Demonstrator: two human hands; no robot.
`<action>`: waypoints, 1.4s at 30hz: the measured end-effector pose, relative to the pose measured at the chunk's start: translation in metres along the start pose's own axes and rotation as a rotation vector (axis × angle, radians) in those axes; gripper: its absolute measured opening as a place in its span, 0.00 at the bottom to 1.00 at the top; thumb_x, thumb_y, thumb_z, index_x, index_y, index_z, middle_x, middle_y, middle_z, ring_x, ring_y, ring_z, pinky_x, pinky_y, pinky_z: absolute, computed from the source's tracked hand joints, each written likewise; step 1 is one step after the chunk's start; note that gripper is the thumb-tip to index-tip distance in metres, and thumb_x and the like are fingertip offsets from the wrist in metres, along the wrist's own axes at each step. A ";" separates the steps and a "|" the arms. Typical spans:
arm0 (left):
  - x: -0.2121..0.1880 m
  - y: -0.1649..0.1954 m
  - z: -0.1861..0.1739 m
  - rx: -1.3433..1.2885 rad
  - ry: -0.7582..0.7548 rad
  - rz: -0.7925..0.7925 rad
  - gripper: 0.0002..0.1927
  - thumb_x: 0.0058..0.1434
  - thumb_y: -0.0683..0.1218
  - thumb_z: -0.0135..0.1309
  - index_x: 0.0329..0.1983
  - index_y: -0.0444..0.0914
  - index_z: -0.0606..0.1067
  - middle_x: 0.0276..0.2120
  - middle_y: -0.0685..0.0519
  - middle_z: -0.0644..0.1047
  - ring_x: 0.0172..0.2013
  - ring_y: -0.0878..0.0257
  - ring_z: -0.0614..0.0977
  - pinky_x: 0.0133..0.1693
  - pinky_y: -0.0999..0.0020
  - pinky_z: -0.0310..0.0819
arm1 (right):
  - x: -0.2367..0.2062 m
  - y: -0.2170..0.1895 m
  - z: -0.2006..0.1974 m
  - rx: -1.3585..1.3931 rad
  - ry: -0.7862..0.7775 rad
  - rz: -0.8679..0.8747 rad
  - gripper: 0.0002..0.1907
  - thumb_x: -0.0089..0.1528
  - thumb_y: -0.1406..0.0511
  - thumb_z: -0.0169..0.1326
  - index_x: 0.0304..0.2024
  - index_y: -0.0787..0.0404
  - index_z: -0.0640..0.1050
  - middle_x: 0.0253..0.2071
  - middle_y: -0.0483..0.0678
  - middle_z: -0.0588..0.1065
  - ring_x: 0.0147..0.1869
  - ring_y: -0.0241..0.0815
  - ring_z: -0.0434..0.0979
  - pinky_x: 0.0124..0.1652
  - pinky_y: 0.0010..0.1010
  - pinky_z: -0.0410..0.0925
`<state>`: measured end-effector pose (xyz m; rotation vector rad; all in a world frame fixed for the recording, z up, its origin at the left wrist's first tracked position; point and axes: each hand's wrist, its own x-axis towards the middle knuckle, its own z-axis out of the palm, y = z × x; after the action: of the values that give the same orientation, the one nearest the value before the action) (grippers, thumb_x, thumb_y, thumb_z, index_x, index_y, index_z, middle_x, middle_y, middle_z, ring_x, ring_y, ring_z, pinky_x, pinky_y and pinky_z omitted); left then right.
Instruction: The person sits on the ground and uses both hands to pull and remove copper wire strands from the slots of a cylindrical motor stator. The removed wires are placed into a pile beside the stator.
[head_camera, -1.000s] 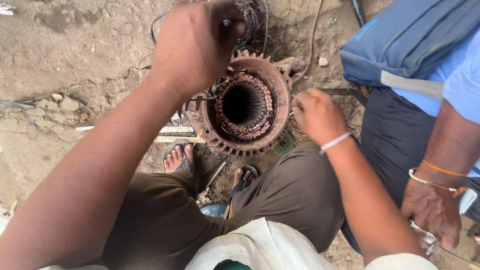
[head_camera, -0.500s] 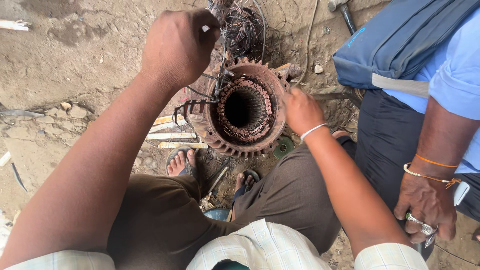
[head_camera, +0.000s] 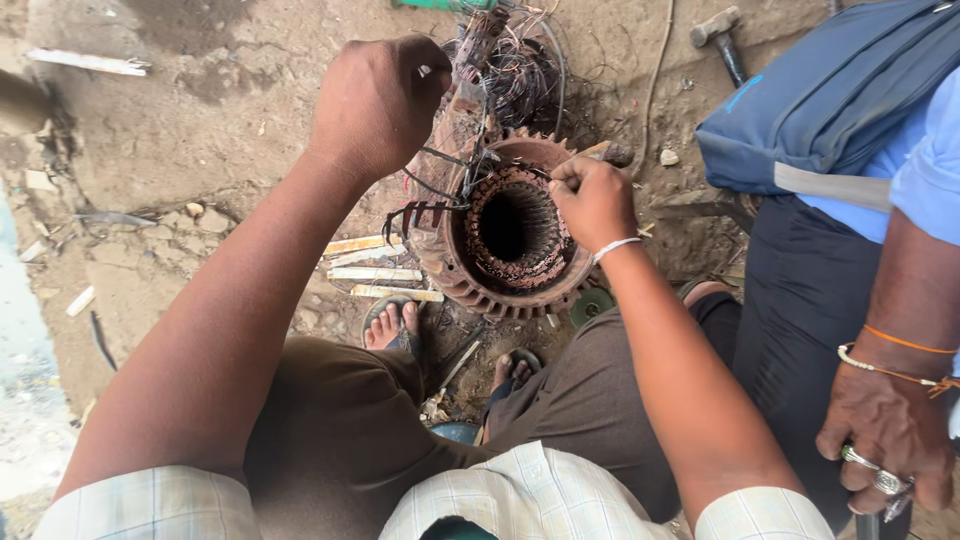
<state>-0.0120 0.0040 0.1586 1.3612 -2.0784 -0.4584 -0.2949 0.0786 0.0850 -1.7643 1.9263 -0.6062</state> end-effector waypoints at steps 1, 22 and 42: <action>-0.001 0.000 -0.001 0.005 -0.009 -0.021 0.06 0.67 0.46 0.58 0.40 0.42 0.83 0.28 0.47 0.83 0.28 0.52 0.84 0.35 0.57 0.79 | 0.001 -0.001 0.007 0.010 0.018 -0.011 0.05 0.57 0.67 0.64 0.36 0.60 0.84 0.31 0.48 0.82 0.34 0.42 0.83 0.40 0.32 0.74; 0.002 -0.004 0.006 0.057 -0.075 -0.054 0.07 0.69 0.47 0.56 0.42 0.42 0.83 0.26 0.48 0.83 0.26 0.55 0.84 0.34 0.59 0.79 | 0.000 -0.005 0.038 0.131 -0.151 0.055 0.04 0.57 0.66 0.65 0.33 0.58 0.84 0.30 0.46 0.82 0.31 0.37 0.81 0.37 0.31 0.73; 0.000 0.001 0.005 0.104 -0.110 -0.065 0.08 0.69 0.49 0.56 0.42 0.44 0.83 0.26 0.49 0.83 0.25 0.58 0.83 0.33 0.59 0.79 | -0.020 -0.017 0.057 0.187 -0.087 -0.151 0.04 0.57 0.69 0.64 0.31 0.63 0.82 0.31 0.49 0.81 0.34 0.41 0.82 0.37 0.32 0.75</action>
<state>-0.0164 0.0046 0.1552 1.4982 -2.1781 -0.4680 -0.2458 0.0961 0.0504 -1.7957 1.6329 -0.7240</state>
